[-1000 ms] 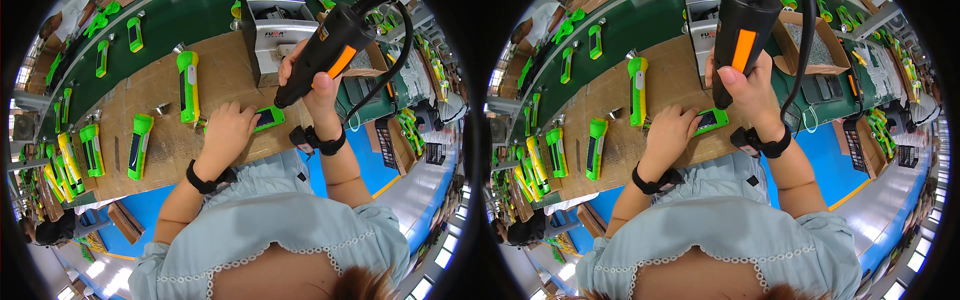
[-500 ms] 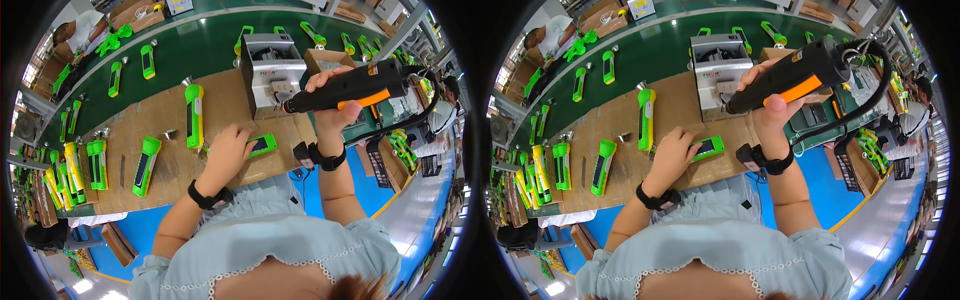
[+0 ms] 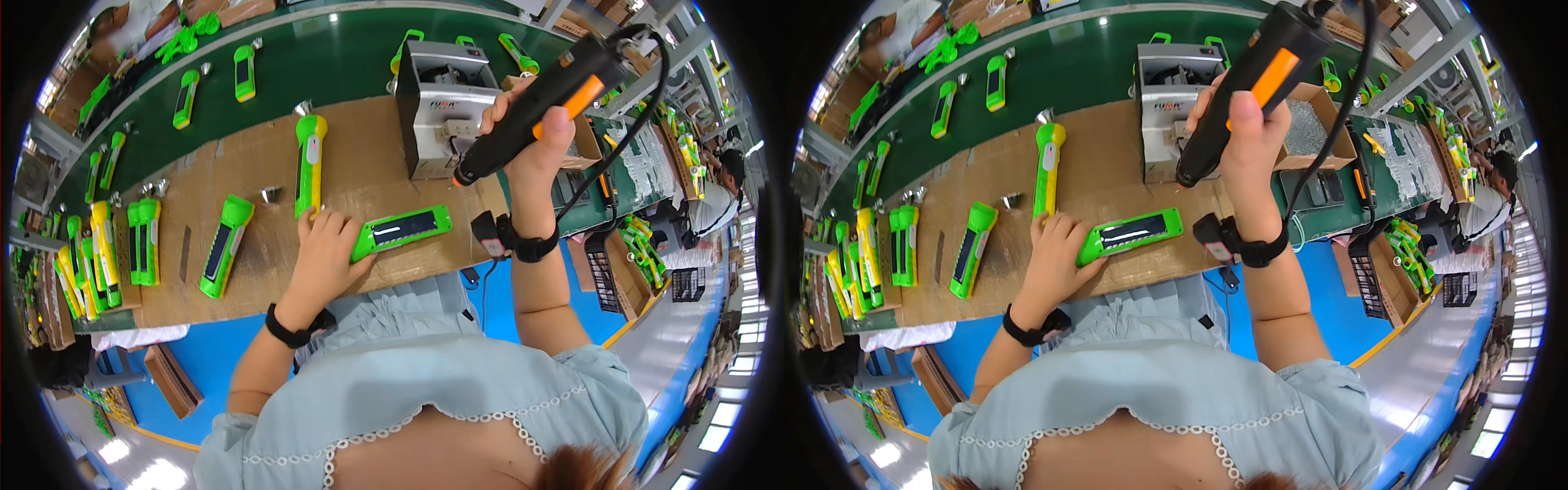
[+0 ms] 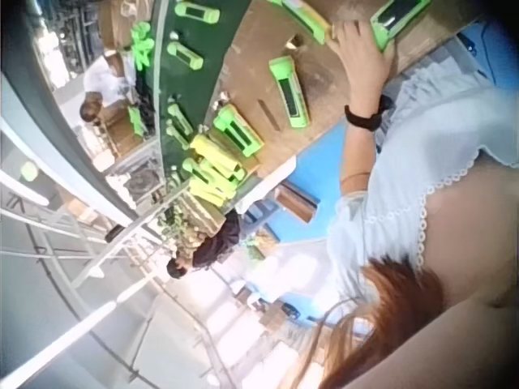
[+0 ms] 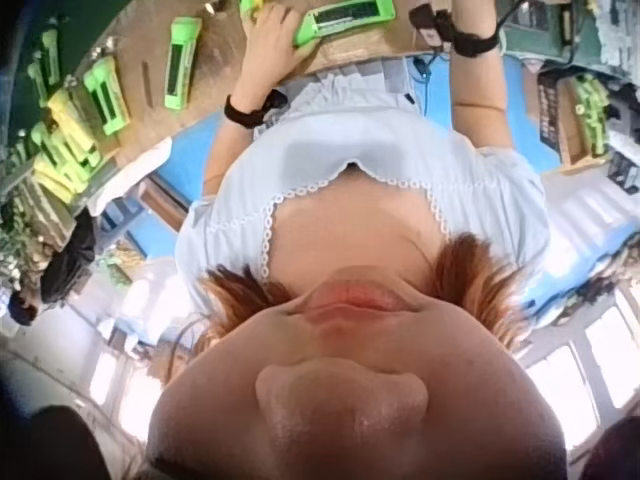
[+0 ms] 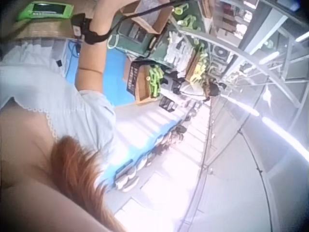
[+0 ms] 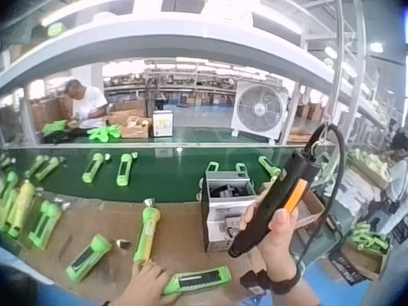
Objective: Assembling the bodies and components of solar-powered flashlights using an electric screwdriver.
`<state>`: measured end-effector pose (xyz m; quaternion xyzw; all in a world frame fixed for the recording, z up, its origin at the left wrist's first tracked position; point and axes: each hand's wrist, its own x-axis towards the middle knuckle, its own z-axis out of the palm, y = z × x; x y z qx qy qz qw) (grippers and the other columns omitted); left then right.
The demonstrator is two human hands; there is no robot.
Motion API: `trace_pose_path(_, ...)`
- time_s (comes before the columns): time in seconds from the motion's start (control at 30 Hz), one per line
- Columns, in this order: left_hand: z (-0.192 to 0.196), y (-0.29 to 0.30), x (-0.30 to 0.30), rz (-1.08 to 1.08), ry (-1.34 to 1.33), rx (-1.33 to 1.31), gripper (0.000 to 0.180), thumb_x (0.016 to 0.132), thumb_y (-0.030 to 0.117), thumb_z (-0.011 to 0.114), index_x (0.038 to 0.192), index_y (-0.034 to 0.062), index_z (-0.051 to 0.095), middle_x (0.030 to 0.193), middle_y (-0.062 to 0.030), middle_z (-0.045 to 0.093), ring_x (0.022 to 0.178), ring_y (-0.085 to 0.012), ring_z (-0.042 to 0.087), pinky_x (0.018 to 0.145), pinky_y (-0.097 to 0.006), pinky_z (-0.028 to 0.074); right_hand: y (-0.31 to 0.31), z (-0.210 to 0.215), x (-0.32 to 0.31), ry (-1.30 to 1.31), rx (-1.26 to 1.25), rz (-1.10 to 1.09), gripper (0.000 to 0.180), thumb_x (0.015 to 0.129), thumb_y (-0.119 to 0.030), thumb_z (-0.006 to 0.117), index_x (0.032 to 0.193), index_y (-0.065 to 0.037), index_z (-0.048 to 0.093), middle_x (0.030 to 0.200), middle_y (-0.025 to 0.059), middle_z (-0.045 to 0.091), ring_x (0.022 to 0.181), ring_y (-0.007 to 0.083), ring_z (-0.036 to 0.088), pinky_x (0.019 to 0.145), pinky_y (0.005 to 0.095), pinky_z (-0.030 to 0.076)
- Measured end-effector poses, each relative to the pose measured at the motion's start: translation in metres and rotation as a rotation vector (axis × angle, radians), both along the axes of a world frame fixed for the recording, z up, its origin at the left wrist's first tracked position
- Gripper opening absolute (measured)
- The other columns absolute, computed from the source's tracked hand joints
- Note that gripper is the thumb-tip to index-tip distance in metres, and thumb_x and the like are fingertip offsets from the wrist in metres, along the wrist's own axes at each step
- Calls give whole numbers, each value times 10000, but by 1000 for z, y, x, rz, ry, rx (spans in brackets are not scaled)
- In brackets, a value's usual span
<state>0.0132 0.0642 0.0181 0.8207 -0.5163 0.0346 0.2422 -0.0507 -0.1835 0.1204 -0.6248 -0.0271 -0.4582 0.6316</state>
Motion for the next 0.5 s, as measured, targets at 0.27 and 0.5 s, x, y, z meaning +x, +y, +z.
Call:
trace_pose_path(0.27, -19, -28, -6, 15, 64, -167, 463, 665, 280, 744, 1032, 69, 553, 941, -117, 486, 977, -303, 473, 958, -510, 274, 74, -20, -22, 158, 23, 239, 868, 644, -825, 500, 998, -38, 399, 732, 103, 502, 607, 216, 527, 593, 329, 468)
trace_pose_path(0.5, -21, -27, -10, 41, 70, -205, 466, 631, 289, 758, 995, 73, 565, 917, -112, 485, 952, -295, 476, 925, -504, 295, 81, -31, -24, 159, 70, 182, 882, 630, -841, 494, 996, -45, 393, 751, 106, 515, 616, 220, 538, 594, 334, 473)
